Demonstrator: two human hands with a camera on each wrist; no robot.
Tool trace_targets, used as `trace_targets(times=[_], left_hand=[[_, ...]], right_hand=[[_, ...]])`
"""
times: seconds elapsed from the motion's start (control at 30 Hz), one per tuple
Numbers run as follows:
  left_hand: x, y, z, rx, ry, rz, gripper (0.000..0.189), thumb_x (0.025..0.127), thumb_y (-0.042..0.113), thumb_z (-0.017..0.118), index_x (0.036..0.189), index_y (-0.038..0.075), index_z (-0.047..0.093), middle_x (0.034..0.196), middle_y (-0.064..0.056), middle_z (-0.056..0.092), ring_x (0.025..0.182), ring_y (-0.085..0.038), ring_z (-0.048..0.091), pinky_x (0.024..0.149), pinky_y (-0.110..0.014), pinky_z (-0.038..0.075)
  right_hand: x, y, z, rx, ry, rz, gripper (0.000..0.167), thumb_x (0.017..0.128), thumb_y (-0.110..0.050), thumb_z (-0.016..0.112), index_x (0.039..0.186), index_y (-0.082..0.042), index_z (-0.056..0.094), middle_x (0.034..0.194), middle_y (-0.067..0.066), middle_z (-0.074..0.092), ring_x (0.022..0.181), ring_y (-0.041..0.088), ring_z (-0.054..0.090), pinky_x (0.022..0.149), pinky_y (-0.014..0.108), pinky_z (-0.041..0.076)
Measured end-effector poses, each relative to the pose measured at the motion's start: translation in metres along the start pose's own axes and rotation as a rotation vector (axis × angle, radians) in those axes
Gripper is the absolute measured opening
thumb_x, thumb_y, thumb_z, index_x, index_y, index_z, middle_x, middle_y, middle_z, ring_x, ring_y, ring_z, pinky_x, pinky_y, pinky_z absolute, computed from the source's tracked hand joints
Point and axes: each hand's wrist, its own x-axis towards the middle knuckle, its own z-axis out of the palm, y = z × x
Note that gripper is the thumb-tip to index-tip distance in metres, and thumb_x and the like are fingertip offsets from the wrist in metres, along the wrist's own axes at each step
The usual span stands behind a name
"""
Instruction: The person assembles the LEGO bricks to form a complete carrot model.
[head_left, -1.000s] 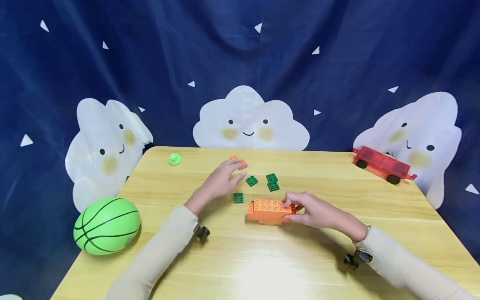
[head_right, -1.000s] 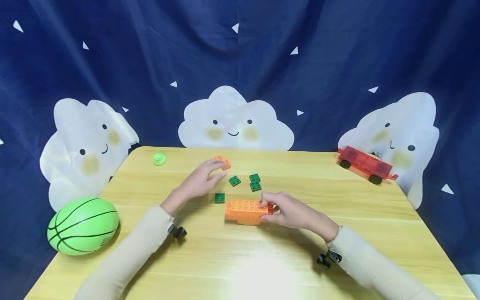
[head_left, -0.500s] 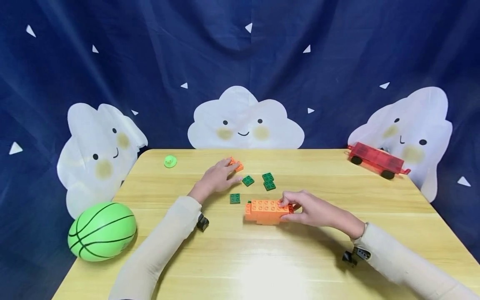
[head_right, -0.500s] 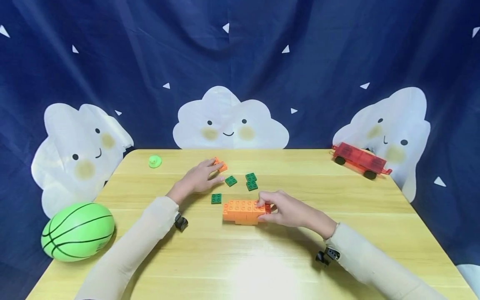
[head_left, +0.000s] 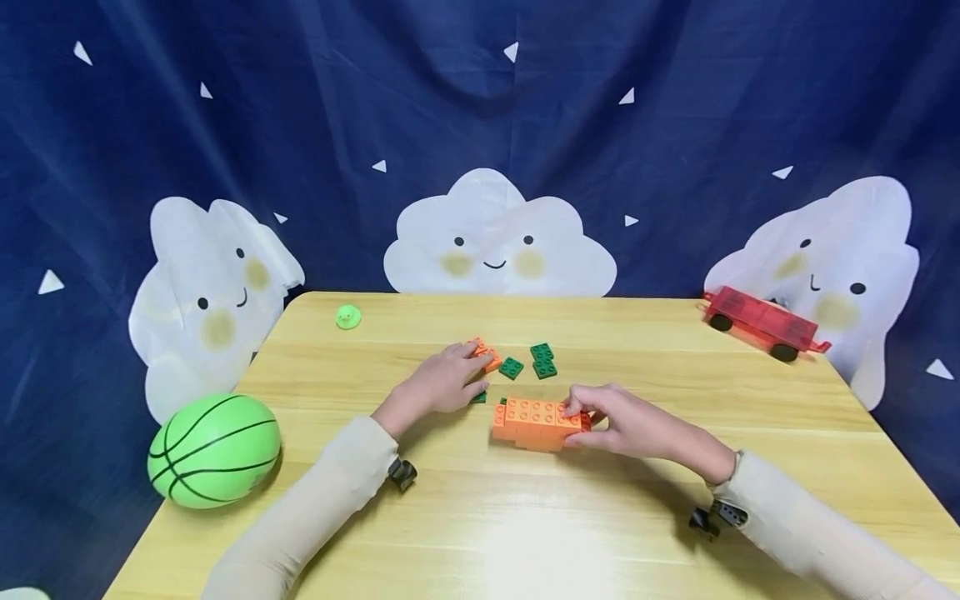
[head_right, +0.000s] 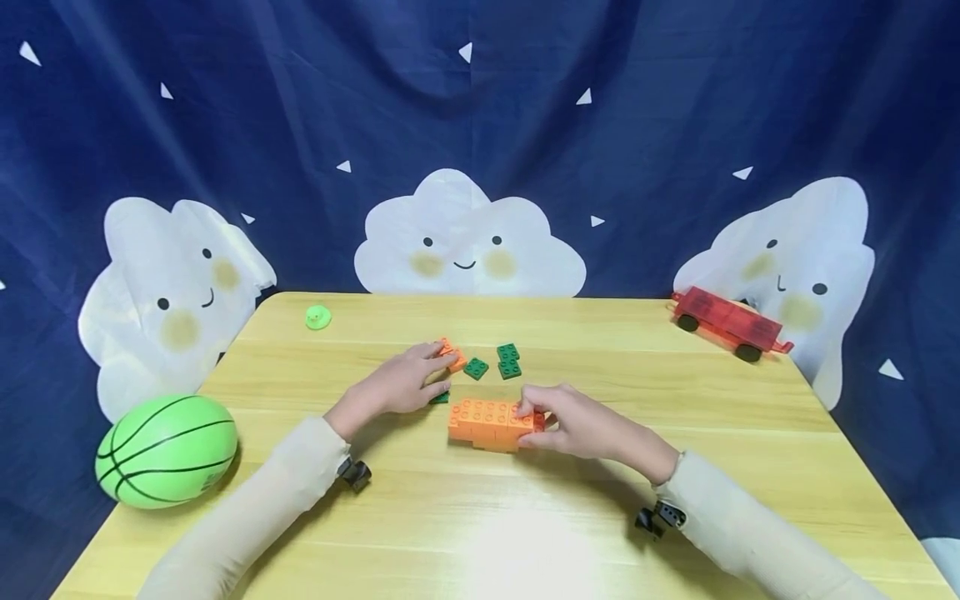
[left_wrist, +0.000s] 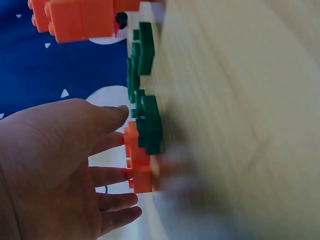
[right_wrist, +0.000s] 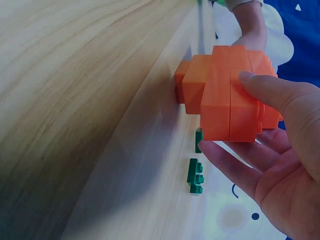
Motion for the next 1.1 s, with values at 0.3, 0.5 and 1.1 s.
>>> trace_targets(times=[0.3, 0.5, 1.1], left_hand=[[0.019, -0.009, -0.003, -0.051, 0.172, 0.028, 0.051, 0.099, 0.001, 0.058, 0.149, 0.013, 0.055, 0.155, -0.017, 0.049, 0.140, -0.038, 0.050, 0.115, -0.054, 0.044], [0.034, -0.019, -0.005, -0.059, 0.101, 0.005, 0.046, 0.097, 0.001, 0.064, 0.141, 0.012, 0.062, 0.142, -0.012, 0.063, 0.132, -0.034, 0.059, 0.111, -0.049, 0.049], [0.018, -0.024, -0.015, -0.247, 0.186, -0.077, 0.030, 0.098, 0.027, 0.071, 0.121, 0.009, 0.067, 0.110, -0.007, 0.068, 0.100, -0.023, 0.063, 0.090, -0.040, 0.055]], right_hand=[[-0.001, 0.000, -0.002, 0.007, 0.003, -0.008, 0.022, 0.090, -0.014, 0.080, 0.096, -0.016, 0.059, 0.103, 0.000, 0.075, 0.093, 0.009, 0.071, 0.078, 0.027, 0.062], [-0.002, 0.000, -0.001, 0.016, -0.002, -0.011, 0.021, 0.092, -0.017, 0.078, 0.097, -0.014, 0.059, 0.105, 0.002, 0.075, 0.094, 0.010, 0.071, 0.079, 0.028, 0.062], [0.002, 0.004, 0.004, 0.014, 0.020, -0.065, 0.022, 0.091, -0.011, 0.078, 0.101, -0.016, 0.059, 0.106, 0.001, 0.075, 0.094, 0.008, 0.072, 0.078, 0.028, 0.063]])
